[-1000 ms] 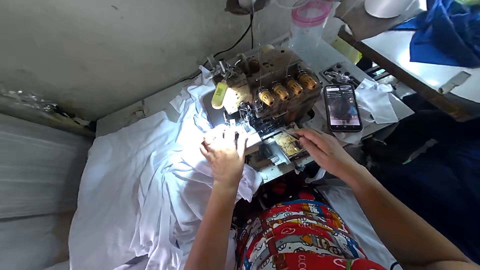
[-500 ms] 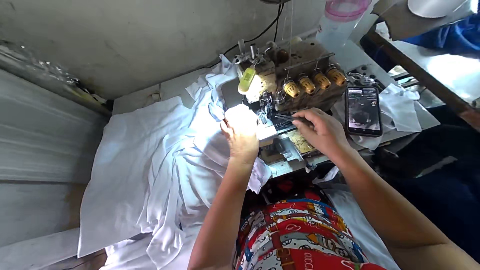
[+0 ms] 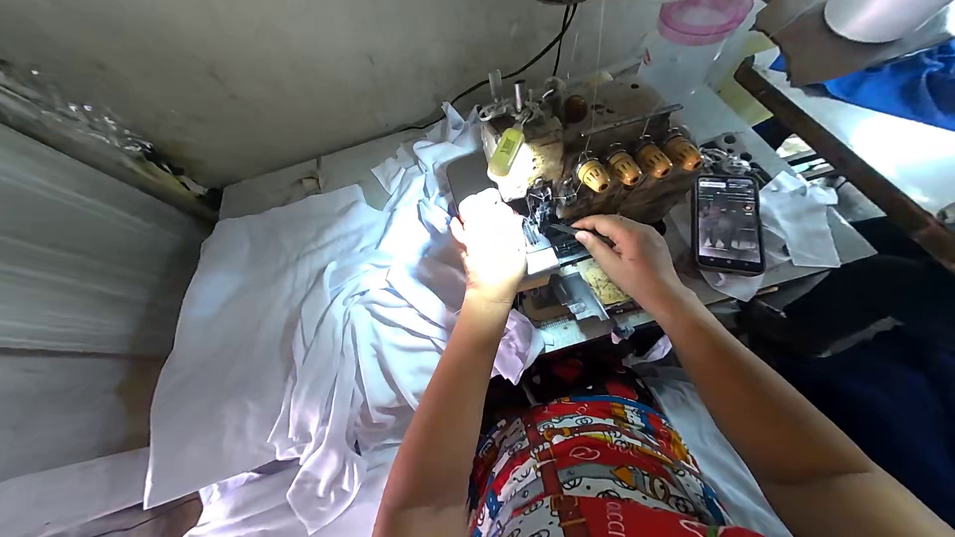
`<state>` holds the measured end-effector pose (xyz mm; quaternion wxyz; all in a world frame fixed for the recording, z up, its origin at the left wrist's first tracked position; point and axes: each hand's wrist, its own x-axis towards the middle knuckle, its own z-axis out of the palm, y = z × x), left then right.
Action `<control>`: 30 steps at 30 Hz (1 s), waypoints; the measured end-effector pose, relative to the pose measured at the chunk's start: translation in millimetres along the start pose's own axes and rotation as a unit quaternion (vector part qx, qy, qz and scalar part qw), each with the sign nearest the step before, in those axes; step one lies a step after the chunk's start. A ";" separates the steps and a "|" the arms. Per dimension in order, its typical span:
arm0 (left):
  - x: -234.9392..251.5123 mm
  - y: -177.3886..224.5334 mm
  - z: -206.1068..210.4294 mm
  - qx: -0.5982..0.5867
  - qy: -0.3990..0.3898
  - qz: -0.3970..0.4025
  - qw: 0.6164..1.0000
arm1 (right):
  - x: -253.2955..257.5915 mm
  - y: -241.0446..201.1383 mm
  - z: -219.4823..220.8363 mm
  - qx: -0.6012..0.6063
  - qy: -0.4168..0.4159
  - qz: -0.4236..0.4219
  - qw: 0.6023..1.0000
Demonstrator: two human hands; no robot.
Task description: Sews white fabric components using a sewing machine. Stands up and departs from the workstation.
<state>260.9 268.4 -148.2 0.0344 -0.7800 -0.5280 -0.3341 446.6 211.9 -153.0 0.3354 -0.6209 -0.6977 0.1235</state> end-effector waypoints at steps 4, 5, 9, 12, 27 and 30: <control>3.0 0.7 -1.5 -0.010 -0.025 -0.011 1.000 | 1.9 -0.4 2.6 0.013 -0.007 0.001 1.000; 4.4 0.0 -1.1 -0.014 -0.033 -0.013 0.999 | 2.6 -0.2 3.1 0.015 -0.007 0.000 1.000; 9.1 -5.0 2.0 -0.063 -0.046 -0.026 0.997 | 4.7 -1.0 4.2 0.019 -0.016 0.000 1.000; 12.0 -3.7 0.4 -0.076 -0.064 -0.046 0.994 | 6.4 0.1 7.1 0.025 -0.014 -0.011 1.000; 15.5 -4.3 -1.4 -0.095 -0.078 -0.065 0.990 | 9.3 -1.4 10.3 -0.002 0.000 -0.022 1.000; 17.0 -2.9 -3.2 -0.085 -0.092 -0.070 0.990 | 11.3 -1.6 8.3 -0.005 -0.005 -0.025 1.000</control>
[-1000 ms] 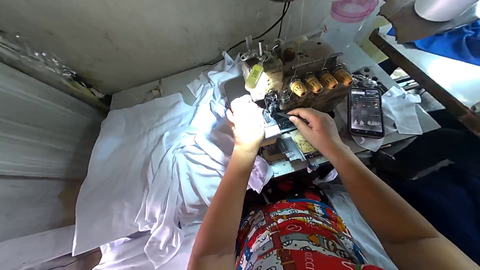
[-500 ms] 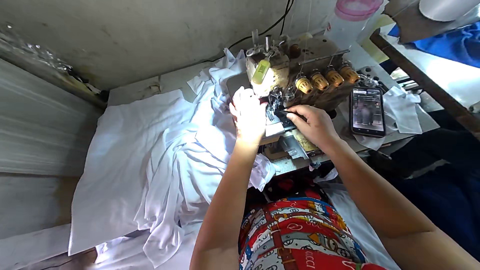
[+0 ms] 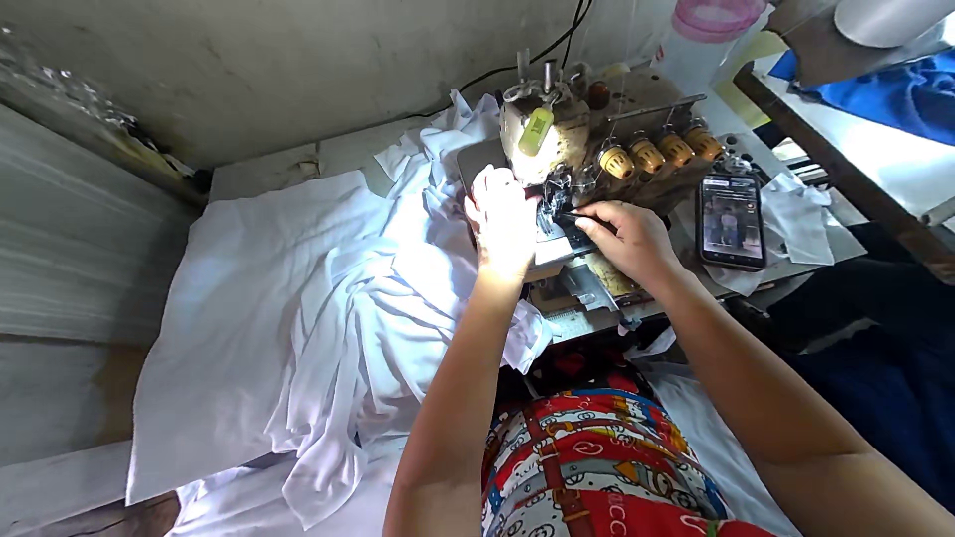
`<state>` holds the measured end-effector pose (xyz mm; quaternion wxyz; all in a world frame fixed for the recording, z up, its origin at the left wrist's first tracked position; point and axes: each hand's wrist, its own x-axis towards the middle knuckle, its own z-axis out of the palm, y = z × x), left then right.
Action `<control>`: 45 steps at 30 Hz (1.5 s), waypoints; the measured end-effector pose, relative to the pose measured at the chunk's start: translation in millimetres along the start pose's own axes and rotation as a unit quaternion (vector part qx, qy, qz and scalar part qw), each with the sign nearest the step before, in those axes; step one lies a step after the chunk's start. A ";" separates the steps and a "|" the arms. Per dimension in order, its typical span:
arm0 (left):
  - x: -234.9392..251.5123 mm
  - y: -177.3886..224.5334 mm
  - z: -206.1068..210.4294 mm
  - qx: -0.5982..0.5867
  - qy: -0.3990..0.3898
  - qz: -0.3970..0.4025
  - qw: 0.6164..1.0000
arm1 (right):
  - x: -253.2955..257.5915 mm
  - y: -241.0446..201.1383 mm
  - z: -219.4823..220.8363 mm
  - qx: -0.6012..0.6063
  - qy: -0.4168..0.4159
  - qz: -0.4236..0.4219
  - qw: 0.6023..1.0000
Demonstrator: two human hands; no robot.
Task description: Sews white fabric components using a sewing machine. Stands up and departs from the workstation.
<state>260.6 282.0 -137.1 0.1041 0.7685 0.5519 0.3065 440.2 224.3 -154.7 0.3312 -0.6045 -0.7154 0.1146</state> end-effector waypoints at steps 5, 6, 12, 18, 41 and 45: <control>0.7 -1.7 -1.3 -0.027 0.000 -0.007 1.000 | 0.5 -3.1 2.2 -0.017 0.016 -0.007 1.000; 1.0 -2.7 -1.2 -0.034 0.002 -0.007 0.999 | -1.6 -3.8 4.2 -0.030 0.032 -0.018 0.999; -0.4 -9.2 2.6 -0.035 0.013 0.001 0.999 | -10.5 7.0 30.6 -0.106 0.154 -0.111 0.976; -2.4 -9.9 3.3 -0.027 0.015 0.014 0.999 | -9.4 8.5 38.3 -0.114 0.180 -0.127 0.969; -14.5 -11.5 -0.9 -0.059 0.122 0.033 0.990 | -35.1 17.1 22.8 0.003 0.185 -0.016 0.983; -24.9 -5.6 -22.1 -0.025 0.095 -0.012 0.995 | -30.7 16.2 26.9 0.012 0.187 -0.023 0.982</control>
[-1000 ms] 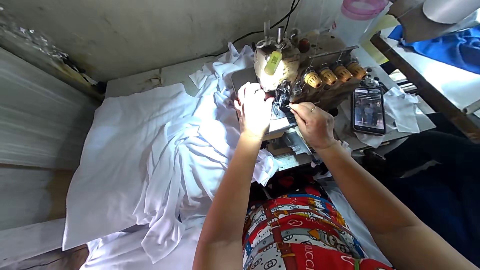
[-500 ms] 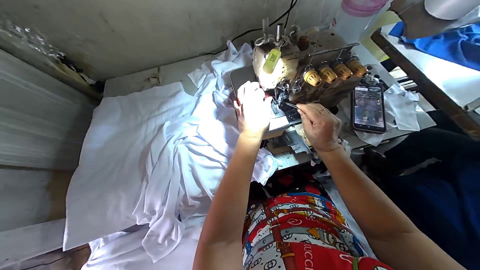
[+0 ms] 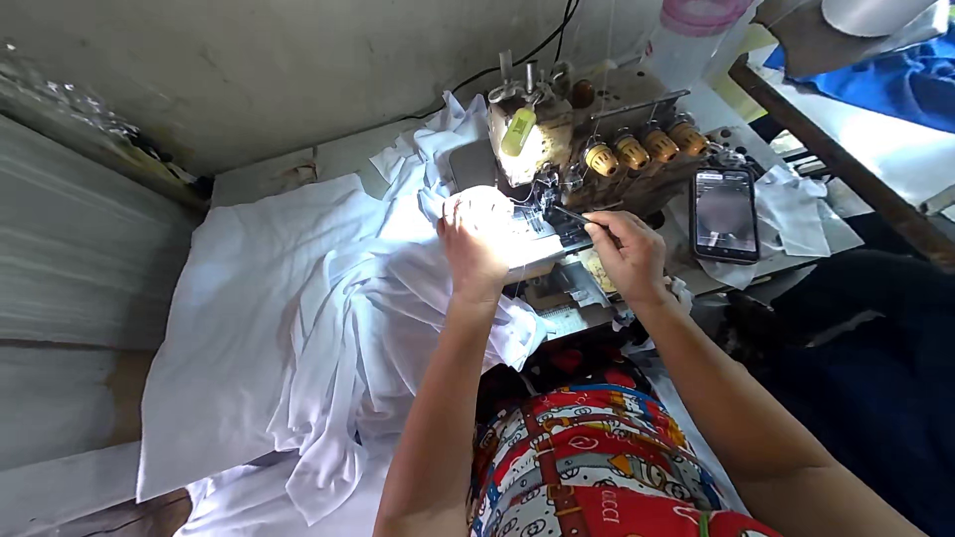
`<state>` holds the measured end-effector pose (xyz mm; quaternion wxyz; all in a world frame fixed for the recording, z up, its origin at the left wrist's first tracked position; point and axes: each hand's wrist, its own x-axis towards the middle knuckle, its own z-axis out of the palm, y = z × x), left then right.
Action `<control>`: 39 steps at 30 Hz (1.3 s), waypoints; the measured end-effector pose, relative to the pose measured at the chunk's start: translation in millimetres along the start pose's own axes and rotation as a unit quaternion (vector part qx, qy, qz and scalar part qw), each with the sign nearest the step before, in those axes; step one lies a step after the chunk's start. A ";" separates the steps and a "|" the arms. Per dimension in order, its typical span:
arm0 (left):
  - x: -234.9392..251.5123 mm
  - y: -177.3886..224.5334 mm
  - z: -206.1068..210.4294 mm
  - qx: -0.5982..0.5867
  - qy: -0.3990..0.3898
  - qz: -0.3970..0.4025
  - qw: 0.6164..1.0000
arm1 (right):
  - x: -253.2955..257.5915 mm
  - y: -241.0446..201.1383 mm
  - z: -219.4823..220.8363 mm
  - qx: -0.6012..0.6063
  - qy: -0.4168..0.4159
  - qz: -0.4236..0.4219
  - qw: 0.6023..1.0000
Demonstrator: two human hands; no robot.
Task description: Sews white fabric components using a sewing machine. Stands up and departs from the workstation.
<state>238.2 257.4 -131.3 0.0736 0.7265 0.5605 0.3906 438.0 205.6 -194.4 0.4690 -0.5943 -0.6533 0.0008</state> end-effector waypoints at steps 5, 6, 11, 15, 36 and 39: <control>-5.4 -9.0 -30.7 -0.245 -0.125 -0.126 0.953 | 1.7 2.7 -4.1 0.038 -0.023 0.040 0.998; -8.7 -11.8 -39.4 -0.312 -0.171 -0.177 0.918 | 1.1 3.2 -7.9 0.056 -0.042 0.060 0.996; -11.3 -28.8 -74.0 -0.467 -0.293 -0.249 0.796 | -5.1 12.0 -29.9 0.217 -0.186 0.146 0.947; -8.3 -70.4 -104.9 -0.438 -0.311 -0.218 0.815 | -11.9 29.6 -35.4 0.437 -0.220 0.140 0.861; -51.5 -26.5 -65.0 -0.043 -0.115 0.133 0.983 | -3.6 -9.6 -70.5 0.031 -0.241 0.177 0.954; -66.8 4.1 -7.7 -0.004 -0.092 0.224 0.970 | -8.1 -5.8 -65.7 0.046 -0.202 0.103 0.973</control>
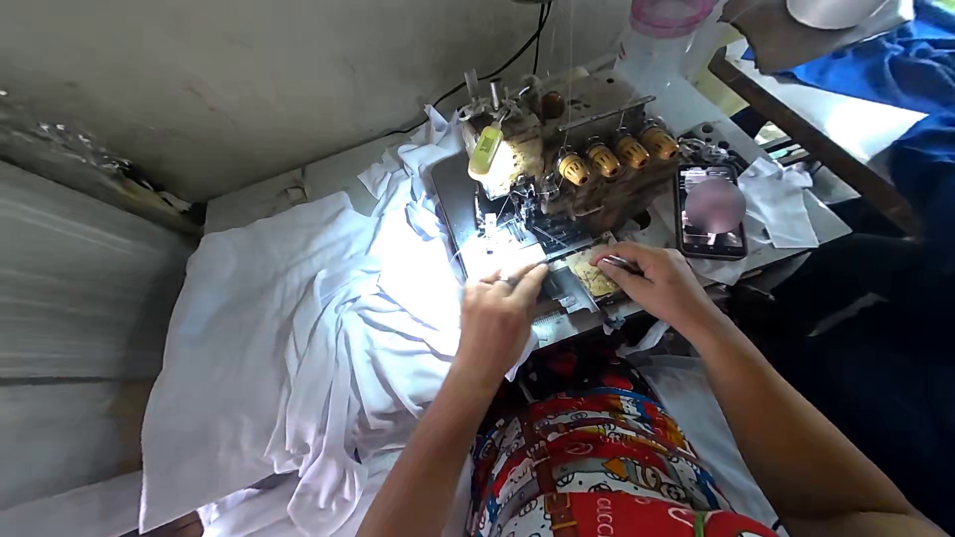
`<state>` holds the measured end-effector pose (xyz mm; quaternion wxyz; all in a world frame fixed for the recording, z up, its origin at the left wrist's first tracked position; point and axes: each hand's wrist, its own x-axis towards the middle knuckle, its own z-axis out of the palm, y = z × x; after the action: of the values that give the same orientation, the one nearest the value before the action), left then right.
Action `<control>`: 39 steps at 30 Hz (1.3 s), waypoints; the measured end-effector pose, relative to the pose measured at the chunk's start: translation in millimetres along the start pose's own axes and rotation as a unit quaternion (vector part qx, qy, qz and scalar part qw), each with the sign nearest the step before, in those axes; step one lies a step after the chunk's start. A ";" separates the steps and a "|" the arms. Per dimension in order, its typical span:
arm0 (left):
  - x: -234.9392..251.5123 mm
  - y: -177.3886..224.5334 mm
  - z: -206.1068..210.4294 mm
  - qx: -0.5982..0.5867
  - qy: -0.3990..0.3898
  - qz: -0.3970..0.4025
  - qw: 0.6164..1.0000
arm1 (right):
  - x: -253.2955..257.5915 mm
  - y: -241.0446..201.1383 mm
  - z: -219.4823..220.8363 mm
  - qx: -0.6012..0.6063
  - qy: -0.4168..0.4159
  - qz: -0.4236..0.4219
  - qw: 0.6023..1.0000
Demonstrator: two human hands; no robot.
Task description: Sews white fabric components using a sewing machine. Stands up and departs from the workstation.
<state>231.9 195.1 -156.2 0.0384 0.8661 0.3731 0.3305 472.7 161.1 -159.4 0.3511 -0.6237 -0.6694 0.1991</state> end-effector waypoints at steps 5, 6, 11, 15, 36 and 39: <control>22.6 12.7 47.1 0.176 0.020 -0.001 0.984 | -5.4 3.4 -2.3 0.075 0.015 -0.072 0.995; 28.0 11.2 48.6 0.173 0.028 -0.001 0.985 | -6.2 4.3 0.6 0.089 0.020 -0.084 0.992; 41.2 14.0 43.9 0.176 0.024 -0.034 0.983 | -1.7 9.5 22.9 0.201 0.041 -0.146 0.968; 49.5 22.8 39.3 0.178 0.049 -0.074 0.980 | 1.6 8.3 34.3 0.287 0.041 -0.163 0.943; 54.6 55.0 47.4 0.126 -0.028 -0.109 0.986 | 11.7 15.8 7.9 0.422 0.083 -0.032 0.902; 57.4 61.1 47.6 0.157 -0.074 -0.137 0.975 | 12.3 17.8 5.0 0.353 0.078 -0.047 0.931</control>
<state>327.4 198.4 -142.9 -0.0252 0.8241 0.5315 0.1943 481.8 176.4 -172.6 0.6088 -0.4412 -0.5545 0.3565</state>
